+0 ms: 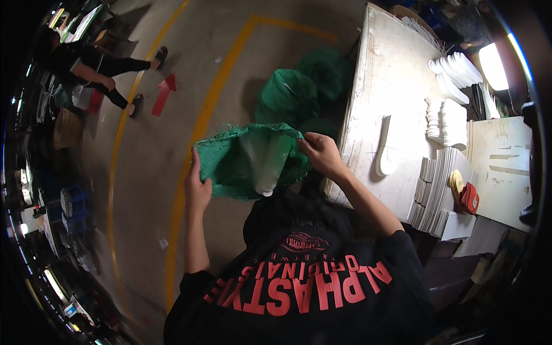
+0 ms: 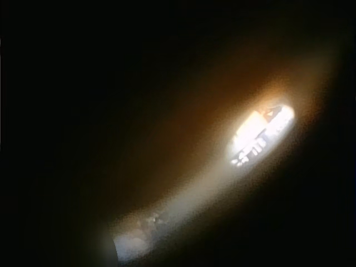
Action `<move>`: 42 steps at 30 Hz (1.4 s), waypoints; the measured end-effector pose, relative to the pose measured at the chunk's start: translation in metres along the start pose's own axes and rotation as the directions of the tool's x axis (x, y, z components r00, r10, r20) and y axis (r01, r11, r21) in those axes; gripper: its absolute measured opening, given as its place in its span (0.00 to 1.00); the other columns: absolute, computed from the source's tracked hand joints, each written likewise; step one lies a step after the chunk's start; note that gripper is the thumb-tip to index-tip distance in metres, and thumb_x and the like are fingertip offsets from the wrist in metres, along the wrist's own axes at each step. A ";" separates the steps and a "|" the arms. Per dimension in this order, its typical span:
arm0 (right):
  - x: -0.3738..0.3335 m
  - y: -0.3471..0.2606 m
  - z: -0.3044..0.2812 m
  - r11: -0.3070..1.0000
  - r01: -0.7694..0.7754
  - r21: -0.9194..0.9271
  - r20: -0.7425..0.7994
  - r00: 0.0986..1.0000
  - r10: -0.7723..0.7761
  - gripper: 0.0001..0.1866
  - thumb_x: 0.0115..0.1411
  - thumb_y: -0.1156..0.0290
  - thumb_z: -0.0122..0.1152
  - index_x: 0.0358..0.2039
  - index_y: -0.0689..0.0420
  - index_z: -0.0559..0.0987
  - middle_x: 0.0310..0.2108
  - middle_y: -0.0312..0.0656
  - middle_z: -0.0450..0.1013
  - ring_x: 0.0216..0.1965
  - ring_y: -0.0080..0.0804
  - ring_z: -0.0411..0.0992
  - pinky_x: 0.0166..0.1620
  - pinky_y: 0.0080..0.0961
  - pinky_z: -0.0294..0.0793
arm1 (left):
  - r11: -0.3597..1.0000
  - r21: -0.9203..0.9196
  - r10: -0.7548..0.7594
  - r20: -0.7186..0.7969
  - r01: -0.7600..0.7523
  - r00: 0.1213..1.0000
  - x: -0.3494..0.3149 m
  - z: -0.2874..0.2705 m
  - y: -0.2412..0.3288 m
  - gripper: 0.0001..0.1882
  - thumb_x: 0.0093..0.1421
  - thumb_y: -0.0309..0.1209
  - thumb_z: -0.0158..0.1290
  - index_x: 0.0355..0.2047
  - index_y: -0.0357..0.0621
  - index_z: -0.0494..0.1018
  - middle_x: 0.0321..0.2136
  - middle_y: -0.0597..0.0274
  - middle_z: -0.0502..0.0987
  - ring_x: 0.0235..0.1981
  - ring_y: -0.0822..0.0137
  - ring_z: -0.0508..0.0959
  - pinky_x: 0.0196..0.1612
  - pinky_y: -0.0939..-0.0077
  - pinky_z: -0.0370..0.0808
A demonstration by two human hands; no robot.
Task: The person places white shoe last components into a green mesh bag, ties the bag closed, and repeats the process with additional components. The person handles the components by hand and secures the bag using a drawstring.
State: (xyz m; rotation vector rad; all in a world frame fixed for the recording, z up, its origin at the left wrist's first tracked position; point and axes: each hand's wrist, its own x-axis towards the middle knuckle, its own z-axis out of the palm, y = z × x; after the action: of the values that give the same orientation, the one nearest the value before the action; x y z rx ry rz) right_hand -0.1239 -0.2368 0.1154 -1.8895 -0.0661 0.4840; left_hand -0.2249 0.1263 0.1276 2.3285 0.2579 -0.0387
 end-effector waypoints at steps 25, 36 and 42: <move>-0.074 -0.016 -0.200 0.909 0.193 0.369 -0.607 0.791 0.079 0.12 0.74 0.64 0.57 0.40 0.60 0.81 0.27 0.25 0.71 0.29 0.11 0.64 0.32 0.13 0.62 | 0.504 -0.799 0.268 -0.216 -0.328 0.939 0.033 0.001 0.242 0.53 0.42 0.15 0.40 0.76 0.35 0.49 0.75 0.50 0.54 0.75 0.55 0.55 0.76 0.60 0.50; -0.099 0.092 -0.395 0.728 -0.592 -0.346 -0.938 0.248 -0.244 0.44 0.54 0.51 0.72 0.65 0.62 0.68 0.59 0.63 0.68 0.60 0.59 0.68 0.62 0.49 0.69 | 0.728 -0.639 0.389 0.085 -0.249 0.918 0.038 0.089 0.271 0.52 0.44 0.13 0.37 0.76 0.34 0.47 0.76 0.46 0.53 0.76 0.56 0.52 0.76 0.66 0.44; -0.055 0.106 -0.452 0.505 -0.861 -0.058 -0.947 0.208 0.247 0.63 0.44 0.44 0.82 0.76 0.23 0.50 0.77 0.59 0.33 0.76 0.72 0.34 0.64 0.76 0.61 | 0.834 -0.509 0.346 0.183 -0.212 0.920 0.027 0.126 0.251 0.51 0.46 0.09 0.36 0.76 0.32 0.46 0.75 0.43 0.54 0.76 0.57 0.52 0.75 0.68 0.46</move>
State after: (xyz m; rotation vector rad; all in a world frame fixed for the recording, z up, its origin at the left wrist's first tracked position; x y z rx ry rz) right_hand -0.0306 -0.6923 0.1648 -2.5590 1.5076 -0.1232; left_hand -0.1428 -0.1287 0.2145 1.8110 -0.2012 -0.1282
